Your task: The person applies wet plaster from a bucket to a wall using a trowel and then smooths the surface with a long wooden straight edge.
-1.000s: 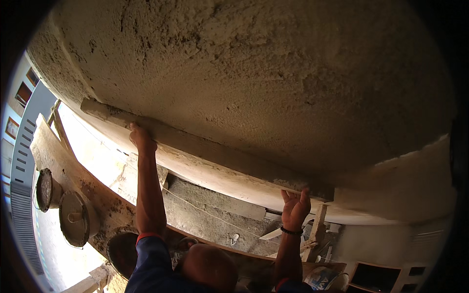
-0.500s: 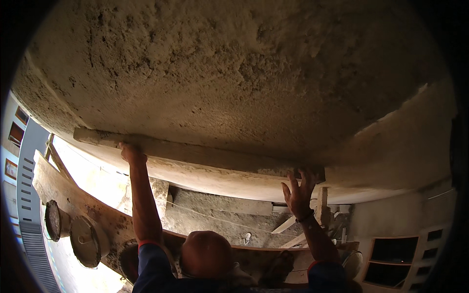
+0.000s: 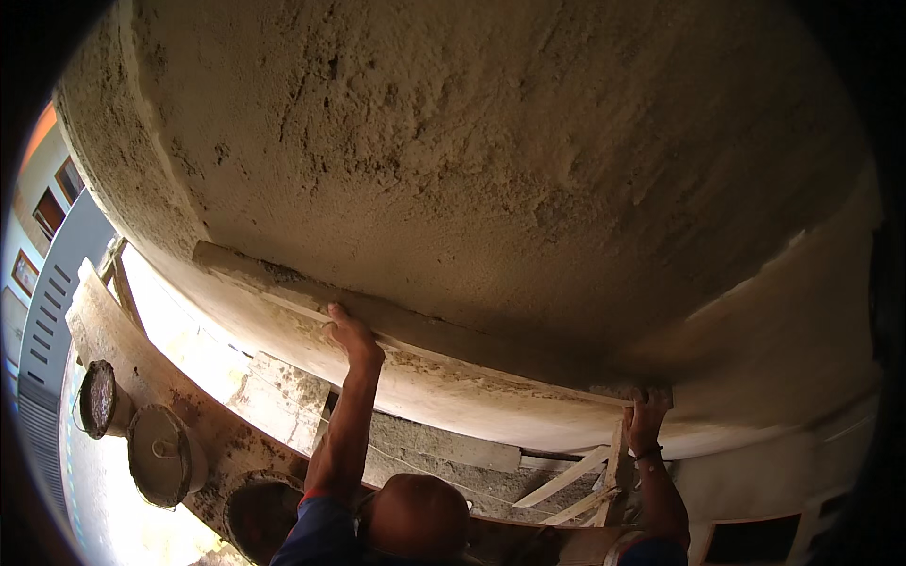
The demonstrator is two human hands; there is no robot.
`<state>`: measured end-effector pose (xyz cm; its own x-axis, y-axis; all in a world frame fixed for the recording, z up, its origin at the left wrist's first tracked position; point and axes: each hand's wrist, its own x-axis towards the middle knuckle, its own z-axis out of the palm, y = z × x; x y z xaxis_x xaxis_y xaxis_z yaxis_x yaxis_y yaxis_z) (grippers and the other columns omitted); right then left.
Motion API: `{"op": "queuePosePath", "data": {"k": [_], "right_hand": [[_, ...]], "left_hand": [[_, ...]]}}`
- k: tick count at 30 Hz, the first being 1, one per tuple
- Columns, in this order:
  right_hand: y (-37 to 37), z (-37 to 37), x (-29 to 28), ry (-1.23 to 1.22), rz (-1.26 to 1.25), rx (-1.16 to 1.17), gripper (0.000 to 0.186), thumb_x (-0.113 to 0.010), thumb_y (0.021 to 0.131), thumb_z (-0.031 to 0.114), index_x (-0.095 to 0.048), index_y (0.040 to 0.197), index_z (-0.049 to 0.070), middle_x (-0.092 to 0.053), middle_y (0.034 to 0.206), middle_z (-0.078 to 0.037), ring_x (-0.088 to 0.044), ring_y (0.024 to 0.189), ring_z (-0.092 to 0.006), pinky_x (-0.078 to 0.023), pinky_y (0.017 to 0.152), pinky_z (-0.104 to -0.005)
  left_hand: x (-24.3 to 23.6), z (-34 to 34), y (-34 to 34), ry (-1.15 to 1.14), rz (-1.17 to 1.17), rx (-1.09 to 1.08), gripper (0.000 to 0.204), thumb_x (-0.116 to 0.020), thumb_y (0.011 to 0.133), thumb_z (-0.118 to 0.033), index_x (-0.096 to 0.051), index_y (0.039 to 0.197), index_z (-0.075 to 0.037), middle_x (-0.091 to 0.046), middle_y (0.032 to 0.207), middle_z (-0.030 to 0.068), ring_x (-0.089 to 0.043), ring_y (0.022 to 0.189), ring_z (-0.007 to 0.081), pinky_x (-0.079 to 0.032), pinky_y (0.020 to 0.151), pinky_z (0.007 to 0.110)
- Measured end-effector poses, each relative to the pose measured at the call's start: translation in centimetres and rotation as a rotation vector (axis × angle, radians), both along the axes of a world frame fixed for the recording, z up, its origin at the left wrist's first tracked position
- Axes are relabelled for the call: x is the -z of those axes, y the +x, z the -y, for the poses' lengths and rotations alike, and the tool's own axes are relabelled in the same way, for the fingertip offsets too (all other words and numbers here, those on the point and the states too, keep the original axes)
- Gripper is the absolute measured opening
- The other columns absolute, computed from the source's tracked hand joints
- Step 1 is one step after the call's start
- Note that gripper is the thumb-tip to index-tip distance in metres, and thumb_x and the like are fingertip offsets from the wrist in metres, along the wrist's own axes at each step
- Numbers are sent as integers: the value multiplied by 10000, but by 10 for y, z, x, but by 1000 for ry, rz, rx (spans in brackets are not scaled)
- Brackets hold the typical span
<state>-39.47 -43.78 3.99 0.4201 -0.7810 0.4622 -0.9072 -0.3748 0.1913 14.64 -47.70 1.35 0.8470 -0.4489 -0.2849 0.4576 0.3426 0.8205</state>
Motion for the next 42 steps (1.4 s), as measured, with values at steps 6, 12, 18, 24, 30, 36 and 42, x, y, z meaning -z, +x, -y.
{"op": "queuePosePath", "data": {"k": [6,12,18,24,30,36,42], "right_hand": [[56,11,-71,-160,-28,-104,456,-599,758,159,-513,1199,90,-455,1191,-238,-395,1118,-442,-282,941,-585],[131,19,-140,-313,-100,-214,425,-637,770,170,-567,1187,201,-484,1177,-192,-406,1100,-367,-330,868,-554],[79,18,-157,-319,-228,-260,404,-612,803,184,-571,1202,233,-477,1203,-194,-397,1129,-387,-336,880,-572],[-26,22,-149,-343,-244,-157,468,-650,733,133,-558,1187,196,-465,1180,-206,-406,1119,-423,-320,906,-604],[33,22,-186,-451,-192,-140,488,-694,720,174,-560,1184,246,-484,1144,-170,-449,1067,-380,-351,861,-567],[125,28,-234,-541,-106,-279,459,-671,743,157,-582,1185,243,-490,1130,-145,-465,1042,-373,-359,851,-535],[101,31,-236,-515,-88,-305,510,-674,720,122,-576,1206,244,-483,1147,-158,-461,1065,-358,-366,858,-530]], "left_hand": [[-107,13,88,-93,205,-112,433,-425,931,-310,-525,973,109,-564,943,184,-551,792,242,-472,725,389],[-160,1,187,-177,343,-86,419,-445,910,-315,-520,1049,73,-568,976,179,-591,820,261,-486,725,386],[-151,-15,148,76,393,55,391,-425,936,-337,-534,1040,24,-573,851,126,-569,699,204,-475,621,331],[-135,0,19,-84,175,-51,429,-417,948,-358,-519,1047,46,-554,958,157,-547,844,183,-477,651,319],[-181,14,83,-145,445,-58,378,-410,937,-318,-514,835,31,-506,735,95,-520,651,174,-433,561,354],[-229,3,197,-295,410,-42,365,-411,917,-263,-503,1130,19,-550,1068,130,-559,973,240,-450,874,368],[-238,2,160,-156,365,-105,409,-437,922,-332,-530,1067,40,-575,896,124,-582,764,210,-490,652,374]]}}
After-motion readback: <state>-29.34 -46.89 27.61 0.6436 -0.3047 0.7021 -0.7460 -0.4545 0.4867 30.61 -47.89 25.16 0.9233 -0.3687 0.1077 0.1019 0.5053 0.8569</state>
